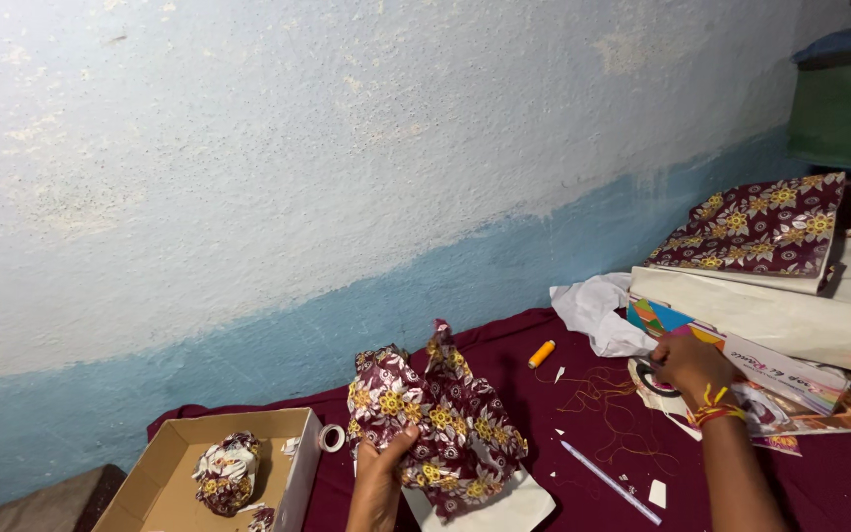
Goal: The person wraps a small object with white paper and then with patterned fabric. They cut the paper and fabric with scissors, fold the material around the object, and secure it with tape. The wrapped items are placed into a cardboard box.
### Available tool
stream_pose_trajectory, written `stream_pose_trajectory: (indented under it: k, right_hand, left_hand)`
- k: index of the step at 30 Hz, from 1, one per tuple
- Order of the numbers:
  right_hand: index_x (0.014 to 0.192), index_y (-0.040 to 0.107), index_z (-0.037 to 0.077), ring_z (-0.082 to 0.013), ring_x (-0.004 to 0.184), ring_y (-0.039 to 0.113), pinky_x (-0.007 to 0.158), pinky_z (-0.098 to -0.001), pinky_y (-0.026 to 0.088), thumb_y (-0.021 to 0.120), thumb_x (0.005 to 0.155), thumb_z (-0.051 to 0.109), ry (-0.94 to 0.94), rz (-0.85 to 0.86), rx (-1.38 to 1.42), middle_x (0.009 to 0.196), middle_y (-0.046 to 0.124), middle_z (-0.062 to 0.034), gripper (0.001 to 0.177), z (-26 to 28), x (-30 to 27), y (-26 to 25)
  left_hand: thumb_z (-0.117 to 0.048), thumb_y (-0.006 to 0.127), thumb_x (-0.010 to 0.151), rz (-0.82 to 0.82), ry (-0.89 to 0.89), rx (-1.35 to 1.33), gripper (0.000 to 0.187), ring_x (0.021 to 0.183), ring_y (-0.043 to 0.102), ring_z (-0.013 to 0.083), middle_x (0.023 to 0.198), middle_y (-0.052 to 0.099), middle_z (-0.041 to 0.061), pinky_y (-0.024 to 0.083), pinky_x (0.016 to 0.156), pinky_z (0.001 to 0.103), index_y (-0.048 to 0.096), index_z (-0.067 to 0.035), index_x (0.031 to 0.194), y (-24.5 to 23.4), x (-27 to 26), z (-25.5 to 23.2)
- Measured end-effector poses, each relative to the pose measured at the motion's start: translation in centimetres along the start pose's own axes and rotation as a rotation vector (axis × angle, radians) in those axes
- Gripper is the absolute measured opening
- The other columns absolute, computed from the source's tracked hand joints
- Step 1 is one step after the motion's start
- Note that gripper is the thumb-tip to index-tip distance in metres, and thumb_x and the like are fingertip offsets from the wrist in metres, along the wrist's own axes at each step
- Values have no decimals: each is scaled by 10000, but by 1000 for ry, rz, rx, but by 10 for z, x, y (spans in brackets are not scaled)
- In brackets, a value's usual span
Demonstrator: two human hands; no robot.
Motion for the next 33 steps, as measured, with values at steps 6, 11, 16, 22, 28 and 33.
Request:
stream_pose_trajectory:
  k: [6,11,16,22,28,33]
  right_hand:
    - [1139,751,236,-246,1019,755,1006,-541,452,877,710,337,6,-61,-85,1051,808,-27,459,7,-8,-2]
    - [1215,691,214,-280,1016,742,952,-500,513,842,747,433,3,-77,-55,1090,784,-57,538,13,-14,-28]
    - [1245,597,78,-325,907,793,806,-446,629,759,833,348,-65,122,349,1000,780,-157,518,23,-27,-42]
    - [1275,632,96,-244,807,709,727,-376,603,741,789,343,-173,419,984,921,746,-152,557,56,-31,-48]
    - [1228,619,9,-178,935,715,917,-355,570,806,770,314,-352,354,1180,1035,752,-100,582,111,-57,-35]
    - [1242,566,34,-195,936,745,903,-358,555,856,735,288,-428,543,992,963,771,-108,637,179,-106,0]
  left_hand:
    - [-411,842,710,-230,-123,-123,815,1262,563,467,1284,605,324,417,1146,637,480,33,1290,-6,5,2]
    - [-442,795,768,-330,-176,-65,852,1358,436,330,1392,534,170,238,1165,679,421,-25,1410,-6,7,5]
    - [-400,873,647,-187,-53,-33,934,1216,620,397,1216,711,239,366,1145,630,532,80,1372,4,-1,-3]
    - [-284,931,539,-140,-70,241,987,1128,698,354,1096,710,131,473,1080,570,414,-70,1351,14,-2,-6]
    - [-228,852,689,-165,62,-16,484,976,736,307,973,766,162,540,992,442,677,9,1072,-6,7,2]
    - [-192,792,757,-131,203,-504,275,909,688,220,967,746,119,571,849,387,736,-13,958,-44,16,-10]
Point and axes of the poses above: each hand's wrist, its own x-axis towards the middle knuckle, its own y-axis out of the palm, z = x × y, the point moved 1 cm from there along x, towards the middle knuckle
